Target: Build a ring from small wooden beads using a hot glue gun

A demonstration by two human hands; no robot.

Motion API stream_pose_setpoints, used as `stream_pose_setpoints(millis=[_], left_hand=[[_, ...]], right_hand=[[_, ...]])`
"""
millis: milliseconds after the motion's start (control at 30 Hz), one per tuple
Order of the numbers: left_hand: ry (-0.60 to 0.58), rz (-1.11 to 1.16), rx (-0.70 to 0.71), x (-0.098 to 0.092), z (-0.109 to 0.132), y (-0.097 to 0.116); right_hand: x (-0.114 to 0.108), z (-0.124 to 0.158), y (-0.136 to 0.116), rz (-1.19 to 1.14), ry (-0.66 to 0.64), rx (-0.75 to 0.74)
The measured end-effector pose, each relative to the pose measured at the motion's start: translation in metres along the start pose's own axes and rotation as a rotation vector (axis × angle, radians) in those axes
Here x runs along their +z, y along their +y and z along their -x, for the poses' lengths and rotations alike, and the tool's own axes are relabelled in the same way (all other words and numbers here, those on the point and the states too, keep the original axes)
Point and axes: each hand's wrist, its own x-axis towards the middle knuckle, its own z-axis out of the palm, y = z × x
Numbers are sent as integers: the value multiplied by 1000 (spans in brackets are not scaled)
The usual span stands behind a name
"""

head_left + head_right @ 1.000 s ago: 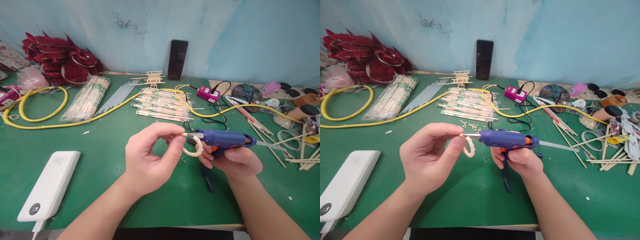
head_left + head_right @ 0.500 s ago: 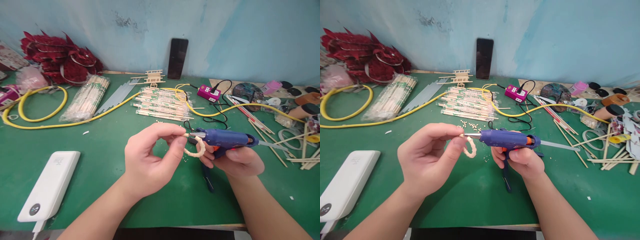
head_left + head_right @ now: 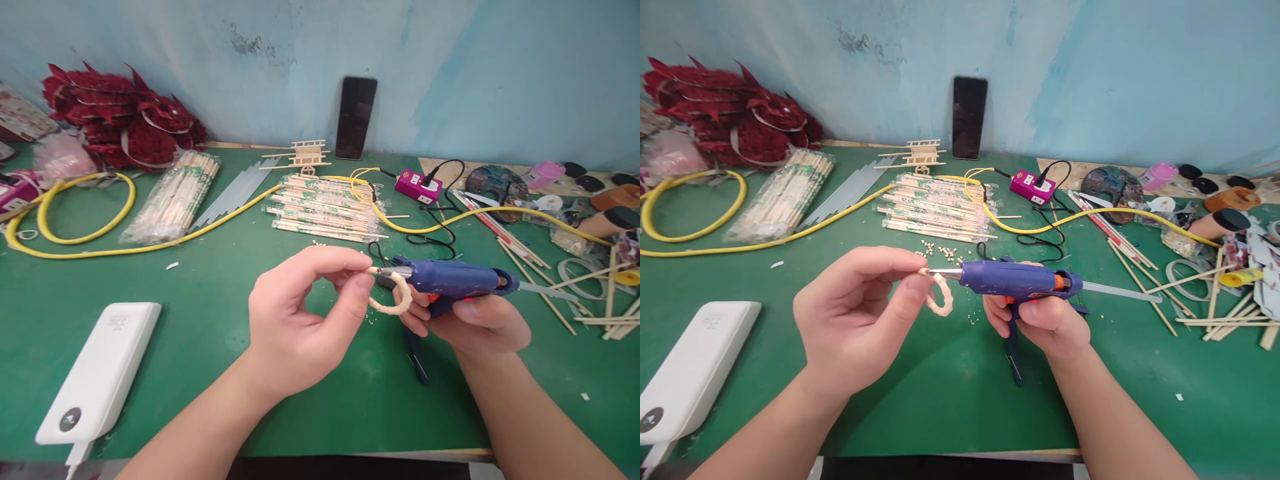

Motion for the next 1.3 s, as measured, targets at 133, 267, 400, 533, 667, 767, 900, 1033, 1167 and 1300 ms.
stream_pose_setpoints(millis=[133,267,400,533,667,767,900,1033,1167,1300], left_hand=[[-2,-2,-5,0,0,0],[-6,1,-6,0,0,-1],[-2,-2,6,0,0,0],[2,-19,14,0,0,0],[9,-33,13,1,0,0],[16,-46,20,2,0,1],[17,-51,31,1,0,1],[15,-43,29,1,0,1],[20,-52,22,2,0,1],[23,-60,33,2,0,1]], right_hand=[[1,1,-1,0,17,15],[2,1,-2,-9,26,14],[2,0,-3,-1,19,22],[3,-1,-4,17,29,37],[5,-2,-5,16,41,35],[5,-2,-5,12,43,20],[4,-3,-5,3,31,4],[4,-2,-6,1,28,10],[5,-2,-5,-3,18,-17],[4,-3,-4,6,18,-24]])
